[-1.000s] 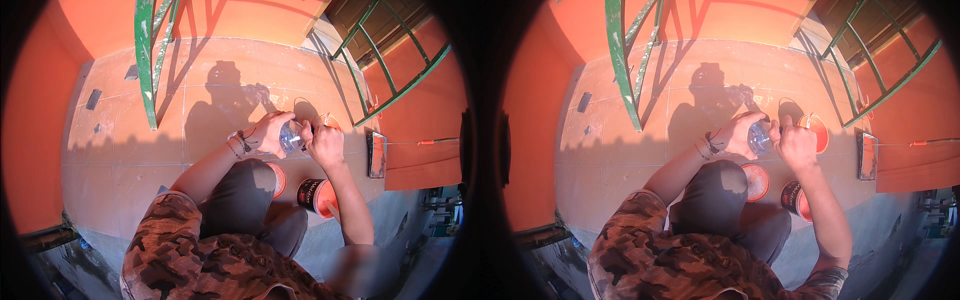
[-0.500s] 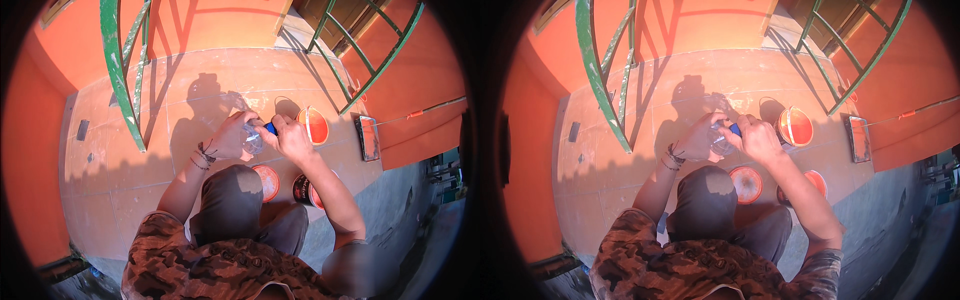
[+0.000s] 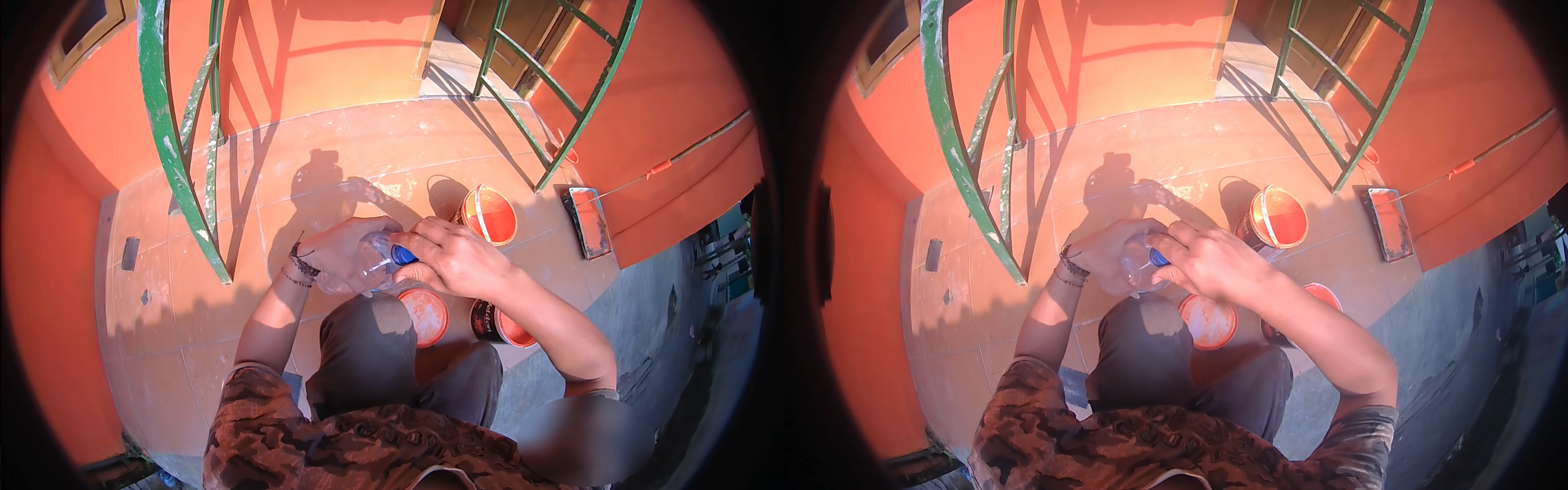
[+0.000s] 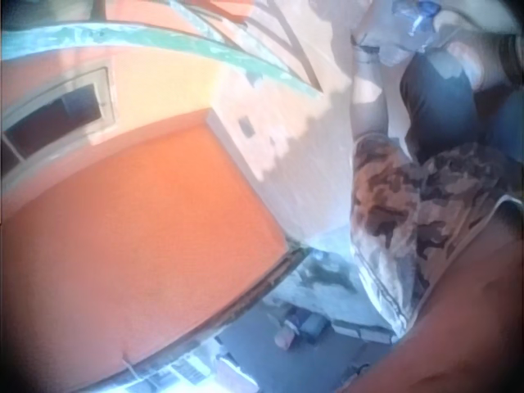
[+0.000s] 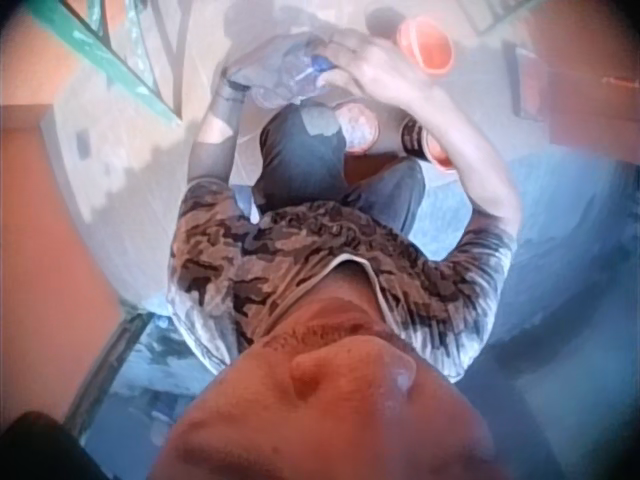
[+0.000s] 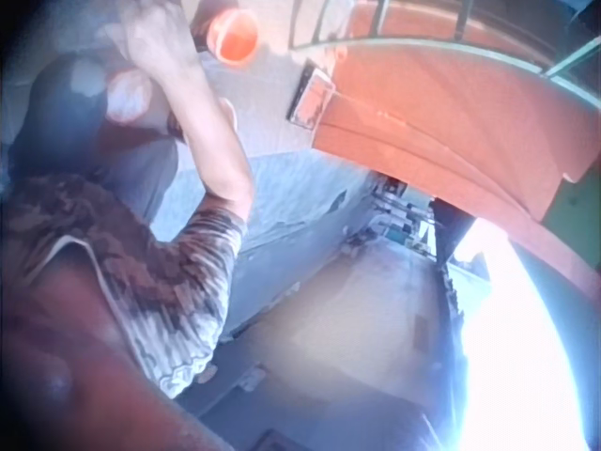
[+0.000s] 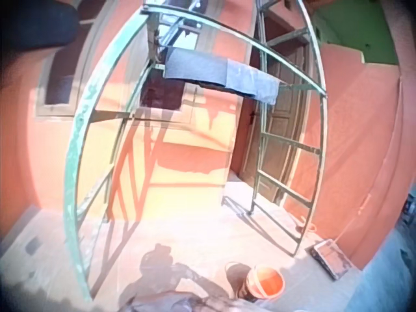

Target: The person pours water from a plastic bottle into a bucket of orange paint and stirs it with a wooden stick. They then transfer some paint between buckets and place the lid on one container.

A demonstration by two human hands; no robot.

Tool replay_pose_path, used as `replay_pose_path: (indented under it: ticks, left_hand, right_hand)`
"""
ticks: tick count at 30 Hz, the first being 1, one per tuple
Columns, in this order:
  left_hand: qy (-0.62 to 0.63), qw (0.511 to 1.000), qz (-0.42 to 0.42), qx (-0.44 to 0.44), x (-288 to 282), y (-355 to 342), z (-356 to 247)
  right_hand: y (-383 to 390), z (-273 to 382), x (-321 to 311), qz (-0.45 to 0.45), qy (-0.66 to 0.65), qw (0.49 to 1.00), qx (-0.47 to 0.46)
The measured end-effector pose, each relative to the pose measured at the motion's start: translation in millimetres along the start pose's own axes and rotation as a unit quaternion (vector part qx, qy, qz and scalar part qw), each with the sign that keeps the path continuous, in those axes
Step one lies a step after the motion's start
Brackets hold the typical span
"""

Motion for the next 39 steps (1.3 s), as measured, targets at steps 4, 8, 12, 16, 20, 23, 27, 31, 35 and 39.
replay_pose_path:
  ticks: [4,8,12,16,20,23,27,31,35,39]
  left_hand:
    - [-0.025,0.999,-0.027,-0.002,2.1,1.9,-4.8]
    - [-0.089,0.987,-0.111,-0.068,8.3,11.6,-14.7]
    - [-0.143,0.978,-0.136,-0.067,6.1,20.4,-12.8]
    - [-0.121,0.985,-0.102,-0.061,7.7,18.6,-15.1]
    - [-0.186,0.96,-0.196,-0.078,10.1,27.0,-9.2]
    - [-0.191,0.945,-0.226,-0.141,13.0,33.4,-10.3]
    - [-0.217,0.917,-0.311,-0.126,-1.2,59.2,3.0]
    - [-0.137,0.876,-0.436,-0.152,-27.6,150.6,63.8]
    - [-0.146,0.777,-0.548,-0.272,-13.4,220.0,113.1]
    - [-0.128,0.721,-0.613,-0.298,3.0,243.4,121.3]
  right_hand:
    - [-0.9,-20.2,19.1,-0.015,0.064,0.987,0.145]
    - [-2.0,-29.6,27.5,-0.013,0.105,0.945,0.311]
    - [-0.9,-5.5,11.3,-0.166,0.107,0.98,0.017]
    - [2.5,-6.0,10.1,-0.173,0.087,0.98,-0.042]
    - [1.9,-17.9,21.9,-0.174,0.119,0.953,0.216]
    - [8.1,-26.3,27.1,-0.223,0.077,0.938,0.254]
    - [52.5,-29.9,59.1,-0.213,-0.139,0.888,0.384]
    - [182.8,-45.1,123.3,-0.201,-0.219,0.8,0.521]
    - [382.3,-43.2,155.7,-0.348,-0.201,0.595,0.696]
    - [486.2,-21.8,135.3,-0.535,-0.195,0.35,0.744]
Point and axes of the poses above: each hand's wrist, its own y-axis away from the middle knuckle, its own x-axis out of the palm, z = x × y, the point moved 7 cm from there along -y, towards the middle knuckle, and after that the axes turned 5 degrees about -y, right-handed, at the moved point
